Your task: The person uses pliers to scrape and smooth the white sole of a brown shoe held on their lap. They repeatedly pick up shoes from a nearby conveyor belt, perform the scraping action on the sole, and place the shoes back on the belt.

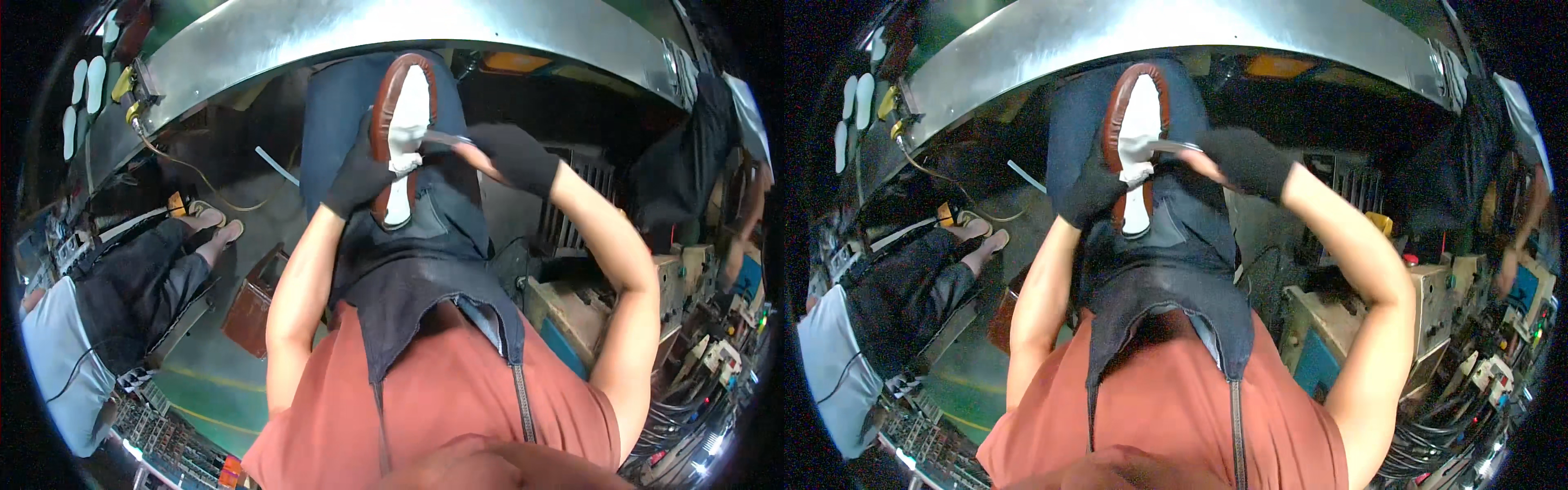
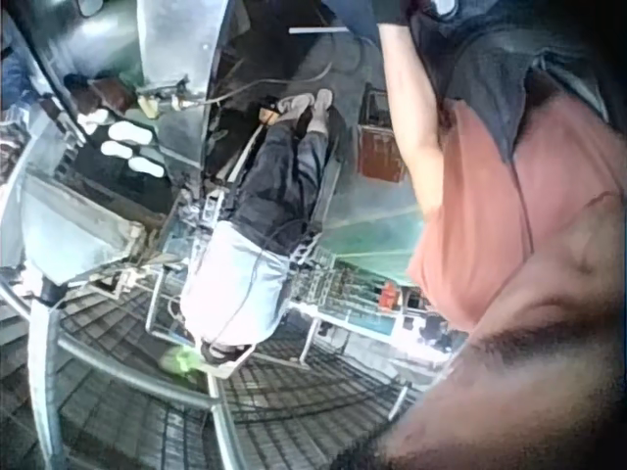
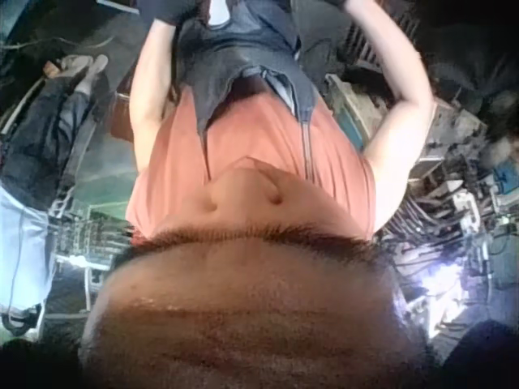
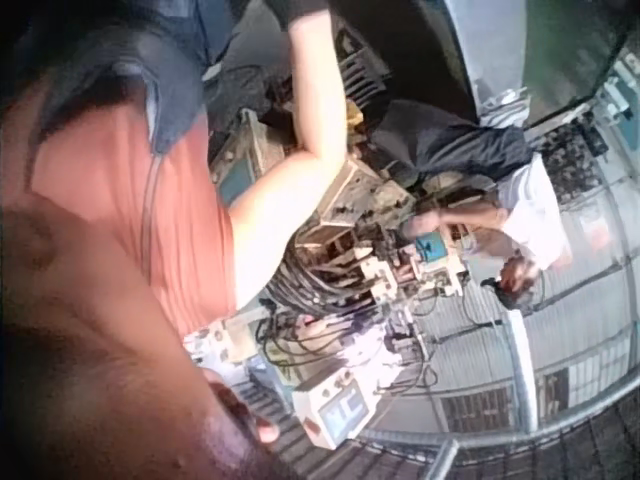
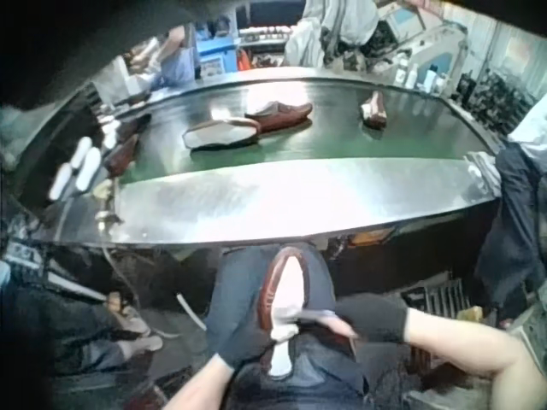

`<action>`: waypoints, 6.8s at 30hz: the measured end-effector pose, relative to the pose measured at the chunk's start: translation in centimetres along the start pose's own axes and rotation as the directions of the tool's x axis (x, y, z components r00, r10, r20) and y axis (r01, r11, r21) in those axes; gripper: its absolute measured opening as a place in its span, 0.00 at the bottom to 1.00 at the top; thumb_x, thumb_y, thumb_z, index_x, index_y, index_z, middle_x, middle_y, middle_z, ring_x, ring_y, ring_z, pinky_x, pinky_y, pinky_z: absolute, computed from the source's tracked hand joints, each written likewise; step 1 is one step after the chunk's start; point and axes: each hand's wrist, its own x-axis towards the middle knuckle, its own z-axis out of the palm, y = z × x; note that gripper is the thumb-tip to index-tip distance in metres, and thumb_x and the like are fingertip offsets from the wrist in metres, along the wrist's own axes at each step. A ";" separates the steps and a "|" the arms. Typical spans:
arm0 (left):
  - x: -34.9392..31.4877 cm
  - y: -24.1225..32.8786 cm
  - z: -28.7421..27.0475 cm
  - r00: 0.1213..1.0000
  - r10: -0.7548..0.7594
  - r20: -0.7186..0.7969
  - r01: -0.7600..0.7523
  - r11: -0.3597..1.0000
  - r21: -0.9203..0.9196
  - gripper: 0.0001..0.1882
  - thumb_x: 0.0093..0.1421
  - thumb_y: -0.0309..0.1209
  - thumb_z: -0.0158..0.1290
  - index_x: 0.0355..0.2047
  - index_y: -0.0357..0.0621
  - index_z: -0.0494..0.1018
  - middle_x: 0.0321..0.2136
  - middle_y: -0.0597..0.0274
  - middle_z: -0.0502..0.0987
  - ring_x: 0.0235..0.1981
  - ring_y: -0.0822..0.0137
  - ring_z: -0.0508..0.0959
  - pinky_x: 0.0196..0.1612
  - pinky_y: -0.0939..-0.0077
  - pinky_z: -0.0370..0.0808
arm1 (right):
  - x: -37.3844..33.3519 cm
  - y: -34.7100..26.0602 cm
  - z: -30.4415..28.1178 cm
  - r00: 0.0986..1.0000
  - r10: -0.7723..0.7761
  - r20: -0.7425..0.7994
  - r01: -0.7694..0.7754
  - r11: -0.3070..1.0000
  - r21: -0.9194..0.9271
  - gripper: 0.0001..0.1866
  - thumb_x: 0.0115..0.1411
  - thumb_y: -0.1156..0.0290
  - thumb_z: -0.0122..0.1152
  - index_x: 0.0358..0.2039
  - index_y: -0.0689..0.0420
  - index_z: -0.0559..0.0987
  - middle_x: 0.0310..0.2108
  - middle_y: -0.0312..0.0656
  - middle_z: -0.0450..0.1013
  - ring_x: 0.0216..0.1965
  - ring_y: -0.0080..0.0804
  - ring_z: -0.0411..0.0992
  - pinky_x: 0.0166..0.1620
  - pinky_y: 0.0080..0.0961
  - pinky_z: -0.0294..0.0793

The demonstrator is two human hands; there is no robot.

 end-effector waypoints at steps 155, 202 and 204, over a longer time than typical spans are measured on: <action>0.9 3.3 1.7 0.867 0.316 -0.385 -0.022 0.796 0.605 0.22 0.61 0.37 0.46 0.52 0.39 0.65 0.43 0.50 0.75 0.43 0.58 0.76 0.44 0.72 0.72 | 3.7 -0.8 2.5 0.859 0.500 0.111 -0.400 0.520 0.754 0.27 0.65 0.47 0.37 0.26 0.58 0.72 0.15 0.36 0.67 0.17 0.22 0.66 0.23 0.18 0.66; -5.2 -5.2 4.9 0.901 -0.149 -0.408 0.158 0.987 -0.011 0.32 0.52 0.49 0.56 0.44 0.33 0.62 0.34 0.41 0.74 0.37 0.49 0.77 0.37 0.62 0.71 | -4.1 -4.9 0.8 0.821 0.429 0.377 -0.542 0.794 0.276 0.23 0.65 0.52 0.40 0.30 0.62 0.70 0.22 0.35 0.67 0.24 0.19 0.65 0.28 0.20 0.66; -5.1 -4.8 4.6 0.906 -0.095 -0.411 0.119 0.992 0.033 0.33 0.52 0.49 0.56 0.45 0.32 0.61 0.34 0.41 0.74 0.36 0.50 0.77 0.37 0.62 0.72 | -2.5 -8.4 -0.8 0.911 0.311 0.271 -0.368 0.909 0.193 0.20 0.65 0.56 0.43 0.28 0.62 0.69 0.22 0.38 0.67 0.22 0.23 0.65 0.28 0.23 0.66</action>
